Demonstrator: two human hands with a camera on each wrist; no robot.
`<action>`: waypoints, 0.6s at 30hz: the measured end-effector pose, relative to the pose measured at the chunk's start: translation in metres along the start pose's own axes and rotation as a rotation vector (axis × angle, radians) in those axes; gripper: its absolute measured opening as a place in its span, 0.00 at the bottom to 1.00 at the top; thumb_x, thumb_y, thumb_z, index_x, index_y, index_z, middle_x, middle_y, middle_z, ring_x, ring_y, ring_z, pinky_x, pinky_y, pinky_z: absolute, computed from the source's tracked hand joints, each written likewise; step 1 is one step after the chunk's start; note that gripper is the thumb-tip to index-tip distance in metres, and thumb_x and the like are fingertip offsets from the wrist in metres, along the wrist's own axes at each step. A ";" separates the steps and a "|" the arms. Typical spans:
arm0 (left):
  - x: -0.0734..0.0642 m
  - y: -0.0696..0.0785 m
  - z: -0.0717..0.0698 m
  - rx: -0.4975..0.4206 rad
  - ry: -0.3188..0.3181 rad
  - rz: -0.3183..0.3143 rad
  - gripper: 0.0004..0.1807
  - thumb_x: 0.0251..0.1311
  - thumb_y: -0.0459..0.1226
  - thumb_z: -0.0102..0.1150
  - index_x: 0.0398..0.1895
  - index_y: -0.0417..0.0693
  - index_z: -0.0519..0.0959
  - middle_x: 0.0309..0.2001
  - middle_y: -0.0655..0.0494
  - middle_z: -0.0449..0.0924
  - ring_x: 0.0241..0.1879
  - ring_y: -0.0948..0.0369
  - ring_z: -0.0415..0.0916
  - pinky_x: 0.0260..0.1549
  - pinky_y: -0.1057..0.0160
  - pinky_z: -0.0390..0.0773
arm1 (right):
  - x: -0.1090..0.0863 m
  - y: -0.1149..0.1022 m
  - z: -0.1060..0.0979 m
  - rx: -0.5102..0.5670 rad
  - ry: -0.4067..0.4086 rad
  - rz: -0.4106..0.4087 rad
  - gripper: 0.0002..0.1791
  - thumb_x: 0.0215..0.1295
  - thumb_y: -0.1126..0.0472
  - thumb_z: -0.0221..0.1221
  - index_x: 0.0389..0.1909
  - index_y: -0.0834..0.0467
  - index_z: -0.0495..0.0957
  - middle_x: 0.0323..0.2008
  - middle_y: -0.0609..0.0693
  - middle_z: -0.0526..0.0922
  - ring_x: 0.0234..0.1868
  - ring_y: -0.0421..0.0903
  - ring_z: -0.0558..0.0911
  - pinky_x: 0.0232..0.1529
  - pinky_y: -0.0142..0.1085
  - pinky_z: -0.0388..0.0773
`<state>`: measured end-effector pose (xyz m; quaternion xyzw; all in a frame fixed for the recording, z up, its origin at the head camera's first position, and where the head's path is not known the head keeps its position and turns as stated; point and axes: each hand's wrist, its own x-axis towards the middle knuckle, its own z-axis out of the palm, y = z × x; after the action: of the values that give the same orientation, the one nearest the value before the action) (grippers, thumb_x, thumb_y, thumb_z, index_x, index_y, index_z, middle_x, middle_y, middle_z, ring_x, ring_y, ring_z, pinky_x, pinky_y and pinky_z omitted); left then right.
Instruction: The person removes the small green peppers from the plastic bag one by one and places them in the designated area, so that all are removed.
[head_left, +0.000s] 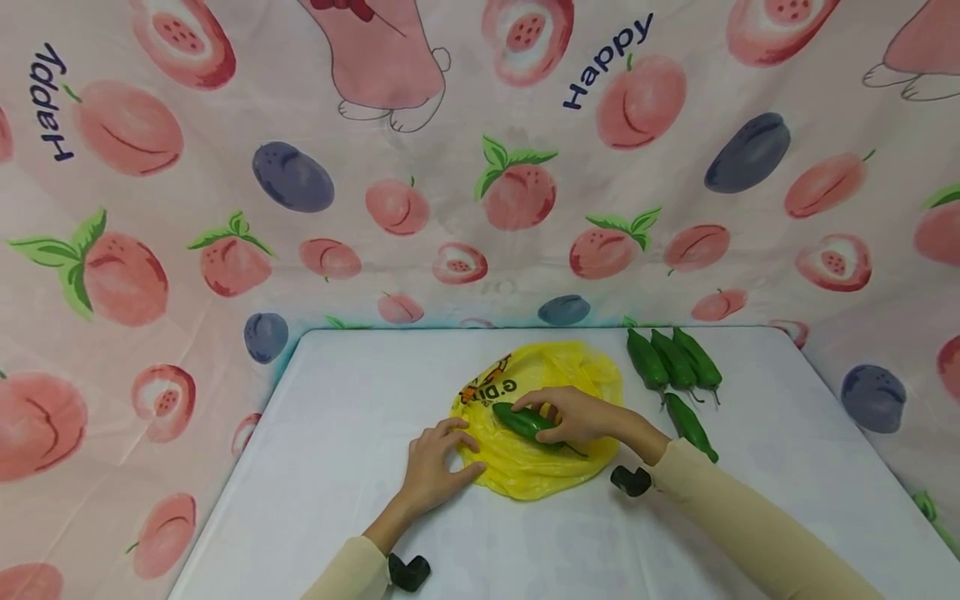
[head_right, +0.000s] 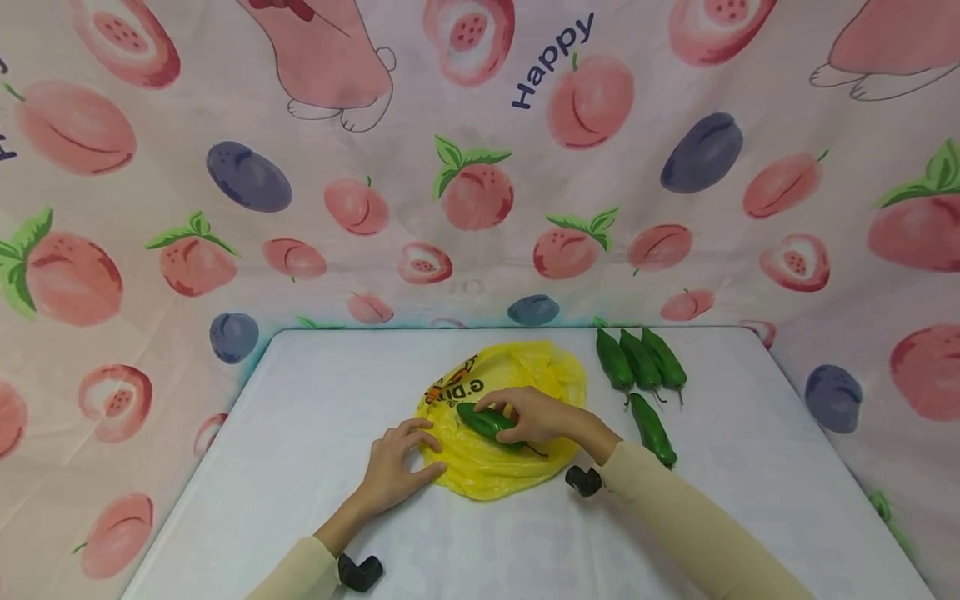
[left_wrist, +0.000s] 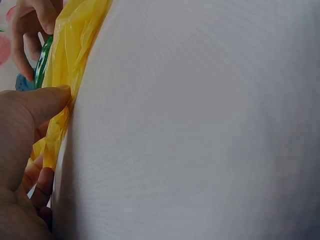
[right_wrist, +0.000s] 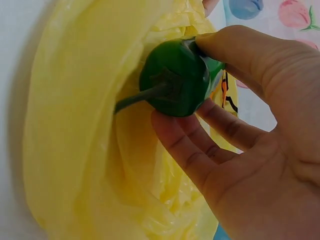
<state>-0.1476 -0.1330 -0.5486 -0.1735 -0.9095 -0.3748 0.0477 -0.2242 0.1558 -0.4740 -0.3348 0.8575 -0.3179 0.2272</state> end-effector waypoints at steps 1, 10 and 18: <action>0.000 0.000 0.000 0.001 0.001 0.000 0.10 0.58 0.48 0.74 0.39 0.61 0.83 0.62 0.55 0.77 0.56 0.52 0.72 0.51 0.44 0.62 | 0.000 -0.001 -0.001 -0.003 0.005 -0.007 0.28 0.68 0.61 0.67 0.67 0.48 0.75 0.60 0.50 0.79 0.47 0.48 0.80 0.52 0.46 0.80; -0.001 0.000 0.000 -0.003 -0.004 -0.008 0.11 0.58 0.49 0.73 0.39 0.59 0.83 0.62 0.55 0.77 0.57 0.51 0.71 0.52 0.44 0.62 | -0.002 -0.005 -0.005 -0.033 0.058 -0.041 0.29 0.68 0.62 0.67 0.68 0.50 0.74 0.66 0.53 0.76 0.51 0.50 0.81 0.53 0.46 0.81; 0.000 0.000 0.002 0.013 -0.001 -0.007 0.11 0.59 0.49 0.73 0.39 0.60 0.83 0.62 0.55 0.77 0.56 0.52 0.71 0.52 0.44 0.62 | -0.002 -0.007 -0.010 -0.026 0.098 -0.048 0.28 0.68 0.61 0.68 0.68 0.49 0.74 0.66 0.52 0.76 0.52 0.50 0.81 0.52 0.44 0.81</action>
<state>-0.1477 -0.1316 -0.5494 -0.1704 -0.9125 -0.3690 0.0470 -0.2260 0.1576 -0.4620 -0.3423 0.8633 -0.3282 0.1726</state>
